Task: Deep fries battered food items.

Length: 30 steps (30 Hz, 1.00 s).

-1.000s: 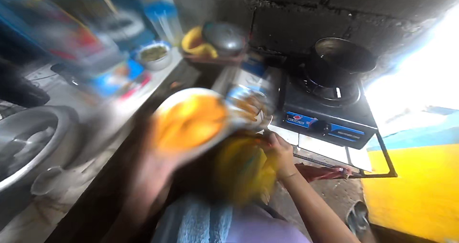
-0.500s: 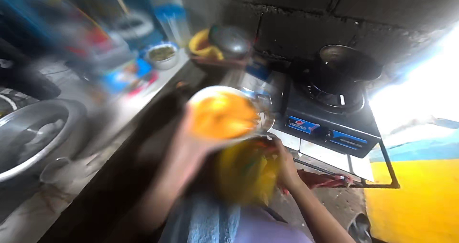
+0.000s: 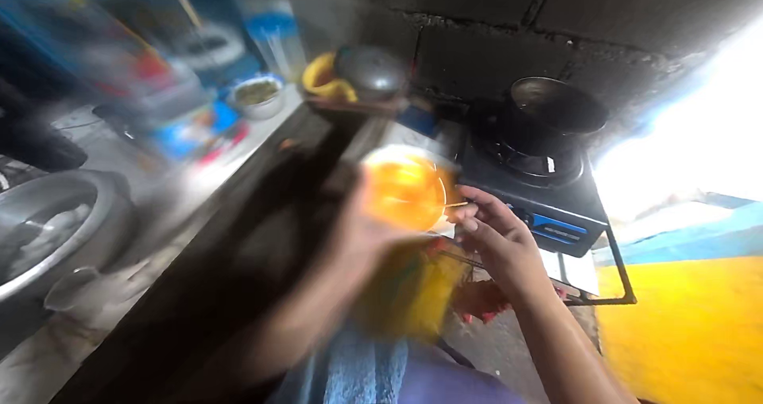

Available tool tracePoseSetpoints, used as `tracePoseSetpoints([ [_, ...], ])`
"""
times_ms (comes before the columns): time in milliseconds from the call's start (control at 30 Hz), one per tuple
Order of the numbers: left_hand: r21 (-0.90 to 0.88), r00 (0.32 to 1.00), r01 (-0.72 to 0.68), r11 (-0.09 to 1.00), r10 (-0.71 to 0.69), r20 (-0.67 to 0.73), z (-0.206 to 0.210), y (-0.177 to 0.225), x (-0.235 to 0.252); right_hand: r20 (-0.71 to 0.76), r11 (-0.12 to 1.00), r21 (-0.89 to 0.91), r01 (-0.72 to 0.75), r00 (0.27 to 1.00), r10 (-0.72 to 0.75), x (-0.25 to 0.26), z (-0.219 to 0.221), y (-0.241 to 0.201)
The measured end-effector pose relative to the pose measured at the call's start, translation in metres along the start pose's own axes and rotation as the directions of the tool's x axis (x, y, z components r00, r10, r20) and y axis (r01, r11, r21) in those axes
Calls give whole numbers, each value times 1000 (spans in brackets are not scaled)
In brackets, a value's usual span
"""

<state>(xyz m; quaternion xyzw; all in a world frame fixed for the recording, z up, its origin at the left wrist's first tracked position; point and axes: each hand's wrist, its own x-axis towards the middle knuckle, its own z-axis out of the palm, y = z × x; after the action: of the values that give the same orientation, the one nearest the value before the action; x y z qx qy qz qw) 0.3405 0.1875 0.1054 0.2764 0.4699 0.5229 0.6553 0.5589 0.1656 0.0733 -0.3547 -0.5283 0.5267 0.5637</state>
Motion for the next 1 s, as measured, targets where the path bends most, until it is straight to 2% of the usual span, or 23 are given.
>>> tracePoseSetpoints([
  [33,-1,1000,11,1000,-11,4,5,-1,1,5,1000,0,19,1000,-19,3,1,-5],
  [67,3,1000,18,1000,-18,9,9,-2,2,-2,994,-93,63,998,-64,6,1,-10],
  [100,11,1000,21,1000,-21,12,13,-4,3,-2,948,-287,135,990,-142,8,-2,-14],
  [133,24,1000,25,999,-26,16,17,-4,3,43,817,-527,234,967,-249,11,-8,-17],
  [167,41,999,28,999,-29,26,21,-4,3,133,617,-715,330,930,-343,13,-14,-21],
  [200,59,999,26,998,-28,34,24,-4,3,228,425,-816,392,894,-386,15,-19,-26],
  [233,77,999,18,997,-22,41,28,-4,3,309,266,-863,429,866,-393,16,-22,-32],
  [300,100,999,6,995,-11,53,34,-5,5,437,45,-869,492,807,-397,20,-26,-38],
  [333,109,999,9,994,-15,49,38,-5,5,481,-23,-856,517,778,-403,21,-27,-40],
  [400,123,999,23,992,-28,35,47,-6,7,536,-89,-828,554,735,-415,24,-32,-43],
  [467,109,999,22,994,-26,33,53,-7,8,534,-86,-828,554,732,-423,25,-39,-43],
  [600,93,999,-26,995,21,47,61,-11,11,463,21,-847,531,756,-464,21,-50,-36],
  [700,89,999,-46,995,45,14,65,-15,16,425,83,-839,537,744,-516,20,-56,-30],
  [767,112,999,-39,993,42,-17,70,-17,18,388,163,-821,547,744,-544,20,-61,-26],
  [900,136,996,-85,987,88,-17,77,-23,22,244,402,-749,526,784,-572,24,-76,-18],
  [1000,126,992,-112,986,118,-44,85,-24,24,174,504,-700,506,805,-568,29,-87,-13],
])
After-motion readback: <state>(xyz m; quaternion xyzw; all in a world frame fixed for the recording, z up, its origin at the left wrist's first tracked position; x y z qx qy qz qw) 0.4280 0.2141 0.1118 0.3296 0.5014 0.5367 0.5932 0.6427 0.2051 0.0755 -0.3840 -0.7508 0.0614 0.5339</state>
